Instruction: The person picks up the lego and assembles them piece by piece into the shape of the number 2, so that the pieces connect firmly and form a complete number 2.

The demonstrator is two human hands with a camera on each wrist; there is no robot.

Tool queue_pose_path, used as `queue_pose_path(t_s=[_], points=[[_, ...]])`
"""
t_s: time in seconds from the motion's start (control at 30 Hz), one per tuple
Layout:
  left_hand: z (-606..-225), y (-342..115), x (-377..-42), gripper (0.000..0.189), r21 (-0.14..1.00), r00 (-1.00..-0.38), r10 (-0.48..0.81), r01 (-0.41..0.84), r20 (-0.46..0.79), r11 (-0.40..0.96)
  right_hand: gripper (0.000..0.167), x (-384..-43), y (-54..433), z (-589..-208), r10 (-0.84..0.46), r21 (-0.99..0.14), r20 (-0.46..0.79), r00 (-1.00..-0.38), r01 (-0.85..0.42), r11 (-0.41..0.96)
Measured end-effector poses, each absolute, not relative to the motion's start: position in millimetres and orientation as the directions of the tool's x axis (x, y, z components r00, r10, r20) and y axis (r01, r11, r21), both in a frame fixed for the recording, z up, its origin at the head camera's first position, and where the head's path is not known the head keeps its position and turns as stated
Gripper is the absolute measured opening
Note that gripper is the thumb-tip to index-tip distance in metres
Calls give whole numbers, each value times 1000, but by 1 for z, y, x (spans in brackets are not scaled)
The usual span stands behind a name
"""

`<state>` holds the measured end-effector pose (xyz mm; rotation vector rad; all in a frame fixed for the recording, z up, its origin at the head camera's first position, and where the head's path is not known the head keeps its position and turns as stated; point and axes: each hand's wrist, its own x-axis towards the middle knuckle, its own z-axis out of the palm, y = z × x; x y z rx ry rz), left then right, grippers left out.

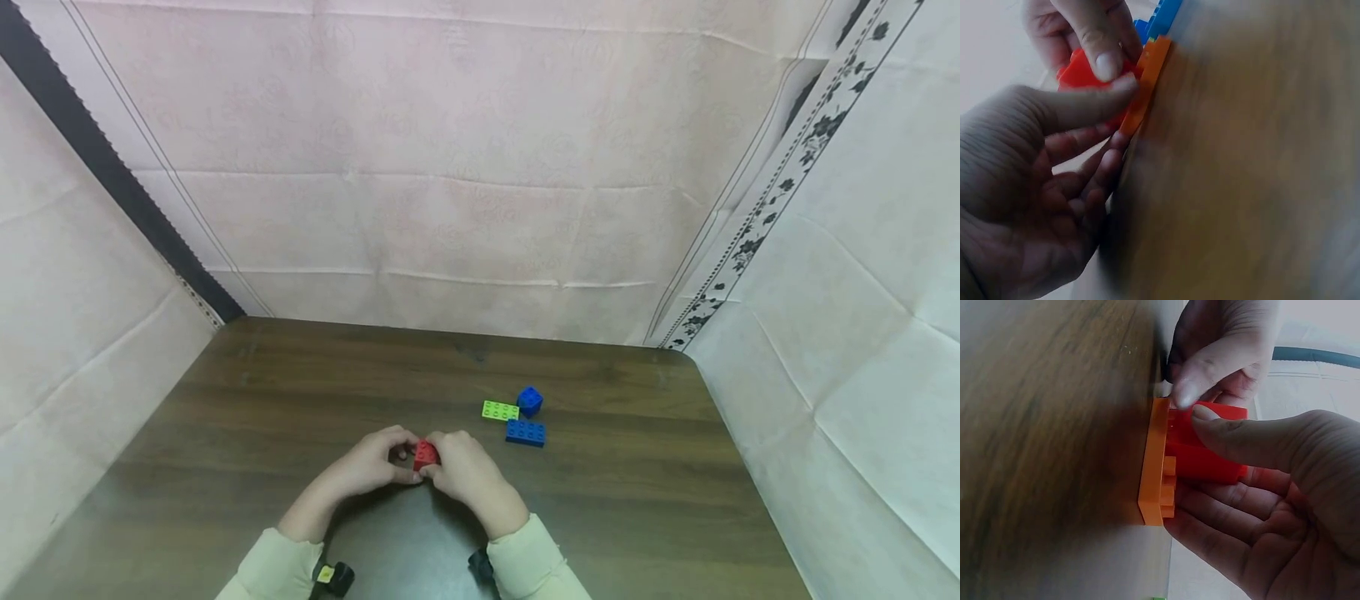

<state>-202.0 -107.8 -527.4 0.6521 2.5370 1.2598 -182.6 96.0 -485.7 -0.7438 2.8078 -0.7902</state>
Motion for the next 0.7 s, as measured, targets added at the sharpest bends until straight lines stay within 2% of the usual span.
queue_pose_path(t_s=[0.3,0.47,0.7], points=[[-504,-113,-201,32,860,-832,554,272,-14,431,24,-183,97,-485,-507,-515,21,-861,-444,733],[-491,-108,-199,29,807,-844,536,327,16,491,23,-184,98,-485,-514,-515,20,-857,-450,730],[-485,-103,-199,25,758,-846,532,337,-16,558,19,-184,98,-487,-507,-525,7,-862,-435,732]])
